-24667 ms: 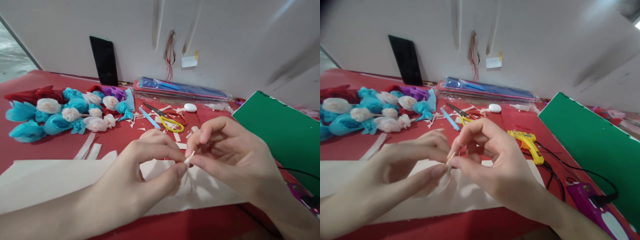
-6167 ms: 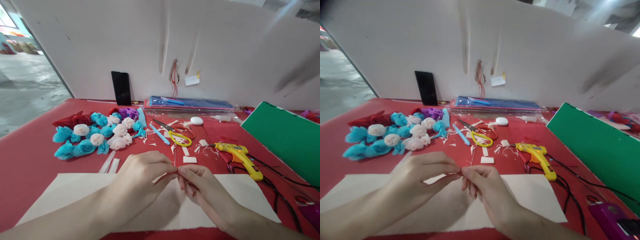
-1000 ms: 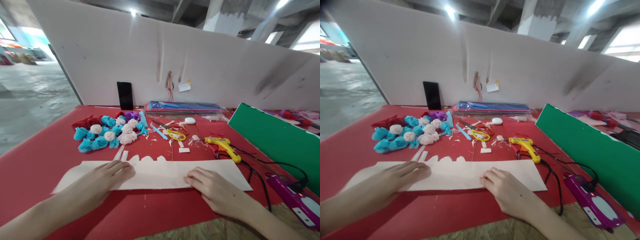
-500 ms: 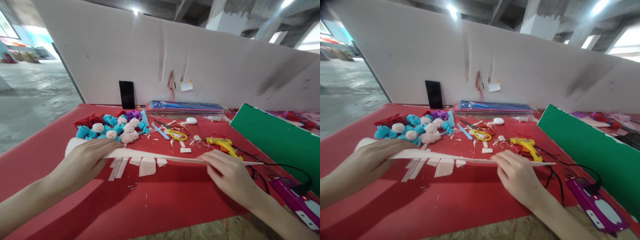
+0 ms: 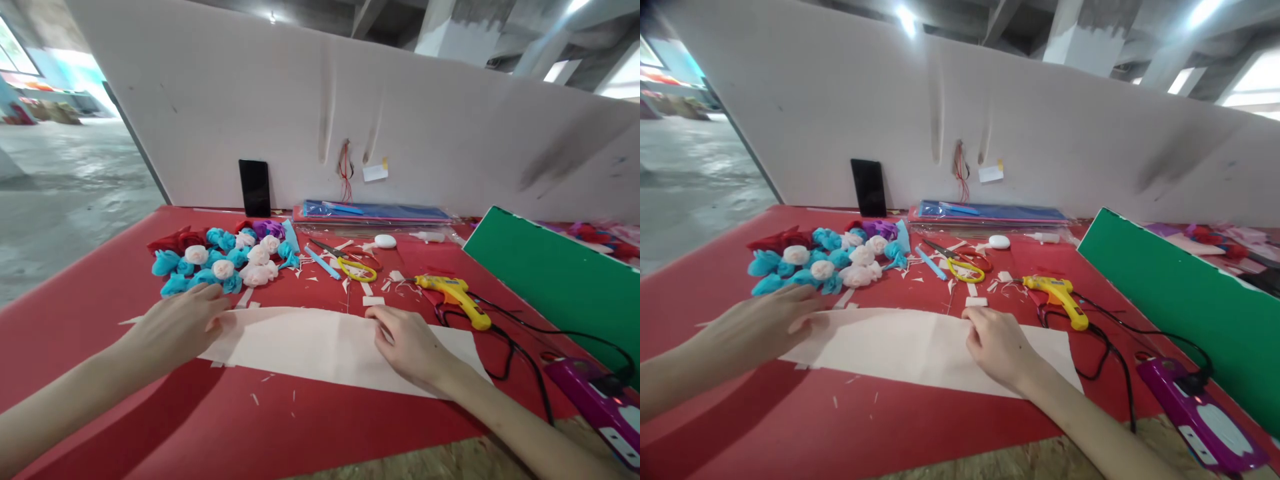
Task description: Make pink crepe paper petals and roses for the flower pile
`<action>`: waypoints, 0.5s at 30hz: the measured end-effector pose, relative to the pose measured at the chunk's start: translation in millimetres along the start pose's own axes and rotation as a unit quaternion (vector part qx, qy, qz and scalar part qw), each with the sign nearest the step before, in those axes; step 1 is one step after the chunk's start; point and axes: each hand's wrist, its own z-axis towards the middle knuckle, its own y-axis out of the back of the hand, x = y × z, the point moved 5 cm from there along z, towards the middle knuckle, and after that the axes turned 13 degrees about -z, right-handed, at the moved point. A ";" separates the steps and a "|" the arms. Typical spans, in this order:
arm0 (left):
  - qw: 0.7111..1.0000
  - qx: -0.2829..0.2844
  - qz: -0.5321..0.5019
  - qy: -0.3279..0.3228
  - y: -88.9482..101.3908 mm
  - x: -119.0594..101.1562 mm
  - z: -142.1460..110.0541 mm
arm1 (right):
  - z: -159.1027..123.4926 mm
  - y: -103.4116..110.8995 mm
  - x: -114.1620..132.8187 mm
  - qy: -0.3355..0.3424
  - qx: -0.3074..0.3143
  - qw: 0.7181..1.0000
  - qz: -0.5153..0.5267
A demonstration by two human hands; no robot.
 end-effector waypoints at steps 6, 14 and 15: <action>0.997 -0.014 0.000 -0.069 -3.9 -8.9 -9.9 | -2.5 -6.8 1.2 0.024 0.007 1.000 0.001; 0.980 0.016 -0.120 -0.159 -3.2 -20.3 -20.7 | -4.1 -13.3 -1.9 0.035 -0.014 0.999 0.009; 0.979 0.028 -0.115 -0.165 -1.8 -15.5 -22.1 | -4.3 -13.7 -2.3 0.036 -0.019 0.999 0.009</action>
